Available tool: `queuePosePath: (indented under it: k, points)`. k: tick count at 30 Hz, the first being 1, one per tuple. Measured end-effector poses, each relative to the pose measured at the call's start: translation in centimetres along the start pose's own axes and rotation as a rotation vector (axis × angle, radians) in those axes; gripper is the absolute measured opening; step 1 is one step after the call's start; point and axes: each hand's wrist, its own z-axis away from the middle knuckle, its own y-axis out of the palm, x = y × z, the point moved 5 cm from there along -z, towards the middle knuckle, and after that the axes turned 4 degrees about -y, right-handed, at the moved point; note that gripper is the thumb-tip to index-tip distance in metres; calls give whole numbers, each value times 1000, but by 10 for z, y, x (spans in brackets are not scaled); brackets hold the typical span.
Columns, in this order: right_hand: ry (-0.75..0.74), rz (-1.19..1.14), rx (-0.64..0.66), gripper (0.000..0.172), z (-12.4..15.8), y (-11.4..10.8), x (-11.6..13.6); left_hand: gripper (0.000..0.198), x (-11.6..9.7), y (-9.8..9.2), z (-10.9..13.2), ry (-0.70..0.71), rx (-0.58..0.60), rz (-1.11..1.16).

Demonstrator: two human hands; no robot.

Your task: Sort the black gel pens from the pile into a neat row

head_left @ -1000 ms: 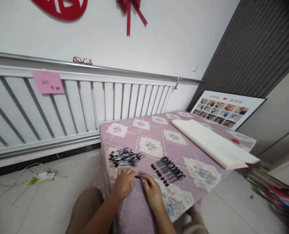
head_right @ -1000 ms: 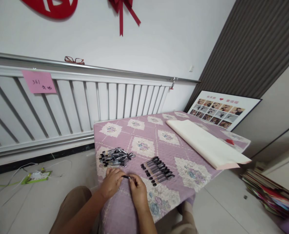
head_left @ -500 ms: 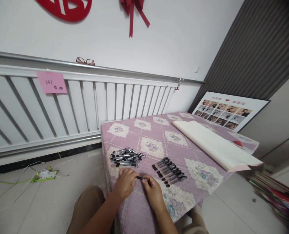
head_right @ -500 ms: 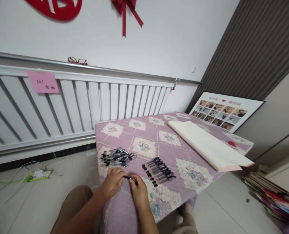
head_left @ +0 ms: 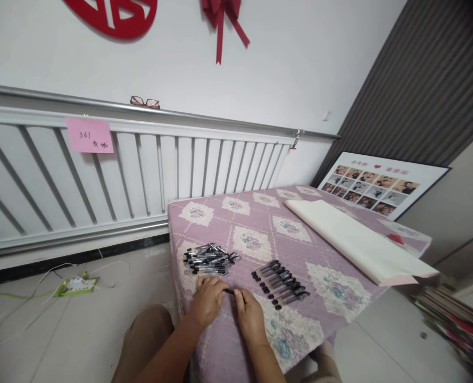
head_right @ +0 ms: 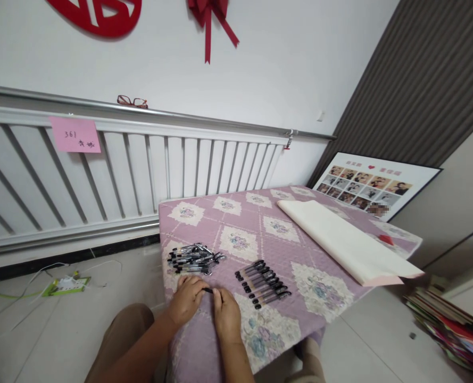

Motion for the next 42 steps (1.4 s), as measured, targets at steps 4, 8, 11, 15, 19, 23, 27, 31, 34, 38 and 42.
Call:
queuePosePath:
  k: [4, 8, 11, 15, 19, 23, 27, 31, 34, 38, 42]
  points:
    - [9, -129, -63, 37, 3, -2, -7, 31, 0, 1, 0, -1, 3, -22]
    - [-50, -133, -25, 24, 4, -5, 0, 28, -1, 0, 0, 13, 8, -17]
    - [-62, -95, 3, 22, 3, -7, 5, 28, -1, 0, 0, 17, 8, 0]
    - [-41, -52, -11, 25, 3, -5, 2, 27, -1, 0, 0, 13, 19, -10]
    - [-26, -65, -28, 26, 4, -3, -3, 26, -1, 0, 0, 10, 21, -30]
    - [-52, -50, 7, 22, 4, -3, 2, 26, -1, 0, 0, 13, 16, -19]
    - [-40, -38, -4, 23, 3, -4, 3, 27, -1, 0, 0, 10, 14, -6]
    - [-29, -66, -19, 22, 3, -4, 1, 26, -1, -1, 0, 7, 25, -12]
    - [-41, -58, 12, 22, 3, -3, 1, 27, -2, -1, 0, 8, 23, -23]
    - [-24, -47, -8, 23, 3, -3, -1, 27, -2, -1, 0, 15, 10, -10]
    - [-27, -84, -22, 22, 4, -3, -2, 25, -2, -1, 0, 7, 10, -31]
